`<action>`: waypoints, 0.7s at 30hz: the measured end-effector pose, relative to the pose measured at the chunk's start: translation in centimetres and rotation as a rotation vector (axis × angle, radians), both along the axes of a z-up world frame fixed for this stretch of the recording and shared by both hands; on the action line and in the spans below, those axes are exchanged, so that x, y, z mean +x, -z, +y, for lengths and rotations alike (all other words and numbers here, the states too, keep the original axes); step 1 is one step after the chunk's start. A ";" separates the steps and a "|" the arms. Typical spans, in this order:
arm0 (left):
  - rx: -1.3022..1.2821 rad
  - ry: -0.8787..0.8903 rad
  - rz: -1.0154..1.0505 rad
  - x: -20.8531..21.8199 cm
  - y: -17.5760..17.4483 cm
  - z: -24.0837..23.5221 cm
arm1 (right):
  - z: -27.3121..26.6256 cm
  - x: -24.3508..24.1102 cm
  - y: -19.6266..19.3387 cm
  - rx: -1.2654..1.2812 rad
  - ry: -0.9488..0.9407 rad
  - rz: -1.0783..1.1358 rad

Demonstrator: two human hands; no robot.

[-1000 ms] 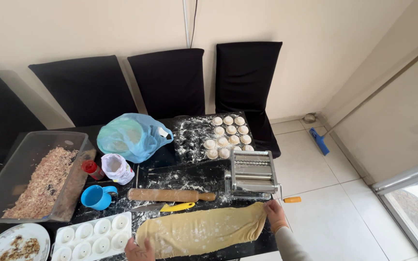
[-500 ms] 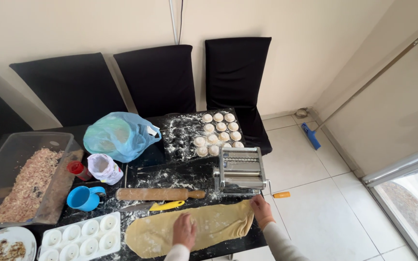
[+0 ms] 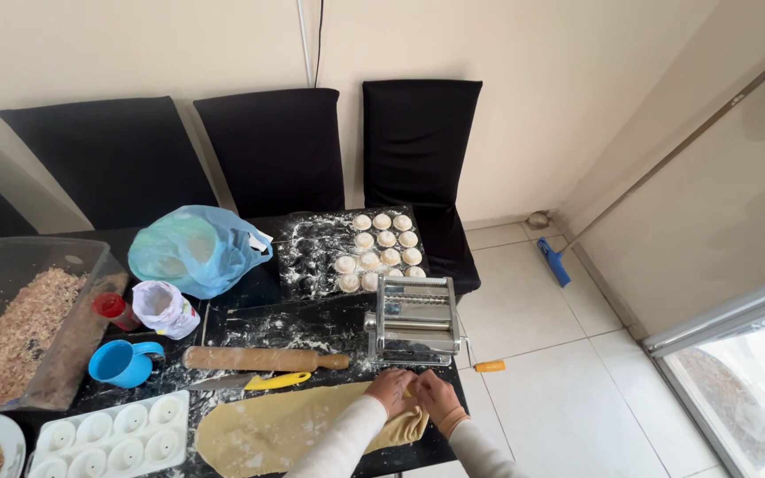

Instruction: Rolling and flattening dough using a manual pasta machine and a rolling pin for pasta preparation.

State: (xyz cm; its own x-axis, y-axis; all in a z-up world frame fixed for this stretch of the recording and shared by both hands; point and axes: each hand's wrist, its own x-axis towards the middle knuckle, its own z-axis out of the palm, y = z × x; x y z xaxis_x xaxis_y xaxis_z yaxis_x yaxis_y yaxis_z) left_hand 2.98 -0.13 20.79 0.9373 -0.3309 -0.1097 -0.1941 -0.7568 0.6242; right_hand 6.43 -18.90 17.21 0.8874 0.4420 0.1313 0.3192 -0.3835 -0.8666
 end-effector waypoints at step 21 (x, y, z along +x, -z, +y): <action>-0.140 -0.112 0.001 1.1 1.0 0.5 | -0.3 1.6 1.0 -0.045 -0.070 0.063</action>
